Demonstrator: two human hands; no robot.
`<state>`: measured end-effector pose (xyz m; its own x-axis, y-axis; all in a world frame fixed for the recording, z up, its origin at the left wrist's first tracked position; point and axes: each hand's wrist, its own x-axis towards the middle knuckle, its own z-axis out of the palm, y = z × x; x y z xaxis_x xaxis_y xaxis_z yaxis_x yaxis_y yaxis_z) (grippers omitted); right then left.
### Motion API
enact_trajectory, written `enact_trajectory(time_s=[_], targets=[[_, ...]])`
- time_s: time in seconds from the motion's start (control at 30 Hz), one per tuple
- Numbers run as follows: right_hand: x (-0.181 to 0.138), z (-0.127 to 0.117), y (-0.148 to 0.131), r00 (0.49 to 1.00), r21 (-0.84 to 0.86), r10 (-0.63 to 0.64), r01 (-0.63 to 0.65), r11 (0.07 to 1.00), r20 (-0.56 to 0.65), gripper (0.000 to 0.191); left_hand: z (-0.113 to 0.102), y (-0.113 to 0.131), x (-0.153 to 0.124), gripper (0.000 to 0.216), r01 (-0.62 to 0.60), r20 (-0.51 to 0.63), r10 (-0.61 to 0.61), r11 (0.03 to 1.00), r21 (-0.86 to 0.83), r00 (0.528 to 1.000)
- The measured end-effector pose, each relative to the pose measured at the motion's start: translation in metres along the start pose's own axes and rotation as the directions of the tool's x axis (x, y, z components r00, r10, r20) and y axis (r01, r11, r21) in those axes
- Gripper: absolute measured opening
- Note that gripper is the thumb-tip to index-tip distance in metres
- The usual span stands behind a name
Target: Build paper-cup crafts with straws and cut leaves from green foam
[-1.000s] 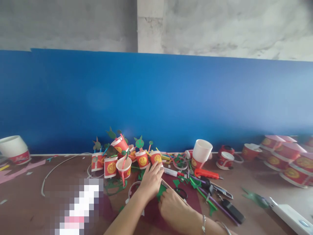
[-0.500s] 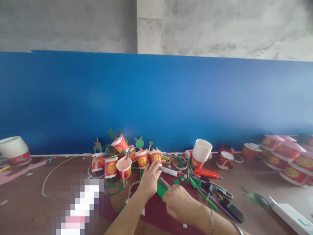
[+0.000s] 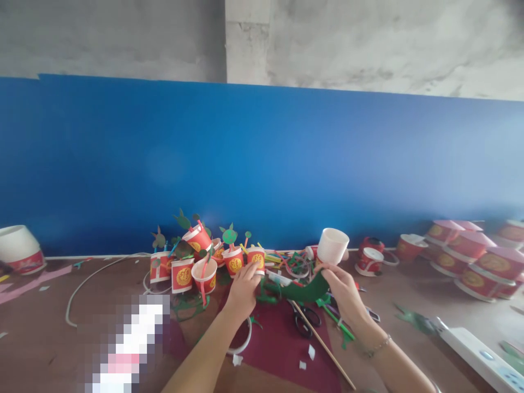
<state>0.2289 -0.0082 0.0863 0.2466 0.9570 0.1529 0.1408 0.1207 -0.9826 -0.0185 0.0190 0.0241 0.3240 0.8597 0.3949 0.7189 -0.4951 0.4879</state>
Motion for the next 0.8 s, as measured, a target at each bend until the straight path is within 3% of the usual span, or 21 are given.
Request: enact_trajectory(time_s=[0.1, 0.2, 0.23, 0.3, 0.33, 0.43, 0.5, 0.57, 0.67, 0.73, 0.77, 0.8], targets=[[-0.003, -0.005, -0.004, 0.997, 0.096, -0.02, 0.027, 0.995, -0.074, 0.014, -0.01, 0.006, 0.006, 0.054, 0.048, -0.173, -0.099, 0.959, -0.279, 0.98], [-0.005, -0.006, -0.003, 0.998, 0.157, -0.034, 0.041, 0.987, -0.044, 0.014, -0.025, 0.018, 0.014, 0.054, 0.015, -0.216, -0.118, 0.904, -0.427, 0.969], [-0.006, -0.006, -0.002, 0.999, 0.172, -0.024, 0.031, 0.985, -0.039, 0.016, -0.03, 0.023, 0.015, 0.051, 0.016, -0.15, -0.13, 0.805, -0.593, 0.98], [-0.007, -0.005, 0.002, 0.998, 0.189, 0.014, -0.004, 0.982, -0.054, 0.021, -0.043, 0.03, 0.016, 0.039, 0.169, 0.12, -0.123, 0.585, -0.793, 0.985], [-0.007, -0.004, 0.004, 0.998, 0.193, 0.036, -0.024, 0.981, -0.06, 0.024, -0.049, 0.033, 0.014, 0.034, 0.212, 0.175, -0.12, 0.567, -0.796, 0.977], [-0.008, -0.001, 0.008, 0.996, 0.208, 0.073, -0.059, 0.976, -0.059, 0.029, -0.064, 0.036, 0.007, 0.041, 0.33, 0.258, -0.206, 0.588, -0.739, 0.944], [-0.008, 0.002, 0.01, 0.997, 0.216, 0.07, -0.061, 0.974, -0.035, 0.028, -0.07, 0.034, 0.003, 0.048, 0.352, 0.292, -0.211, 0.711, -0.609, 0.933], [-0.009, 0.008, 0.012, 0.997, 0.242, 0.075, -0.075, 0.967, 0.007, 0.031, -0.074, 0.028, -0.001, 0.043, 0.314, 0.207, -0.242, 0.814, -0.489, 0.948], [-0.016, 0.026, 0.017, 0.989, 0.267, 0.106, -0.129, 0.955, 0.098, 0.041, -0.082, 0.015, -0.007, 0.029, 0.303, 0.012, -0.328, 0.857, -0.418, 0.945], [-0.03, 0.044, 0.021, 0.975, 0.092, 0.114, -0.134, 0.987, 0.191, 0.037, -0.091, 0.006, -0.013, 0.025, 0.302, -0.125, -0.374, 0.872, -0.385, 0.919], [-0.039, 0.053, 0.023, 0.962, -0.052, 0.053, -0.04, 0.998, 0.266, 0.033, -0.095, 0.003, -0.017, 0.027, 0.306, -0.191, -0.395, 0.876, -0.372, 0.898], [-0.05, 0.062, 0.024, 0.913, -0.167, -0.054, 0.132, 0.977, 0.404, 0.03, -0.099, 0.0, -0.021, 0.03, 0.312, -0.253, -0.417, 0.877, -0.366, 0.873]])
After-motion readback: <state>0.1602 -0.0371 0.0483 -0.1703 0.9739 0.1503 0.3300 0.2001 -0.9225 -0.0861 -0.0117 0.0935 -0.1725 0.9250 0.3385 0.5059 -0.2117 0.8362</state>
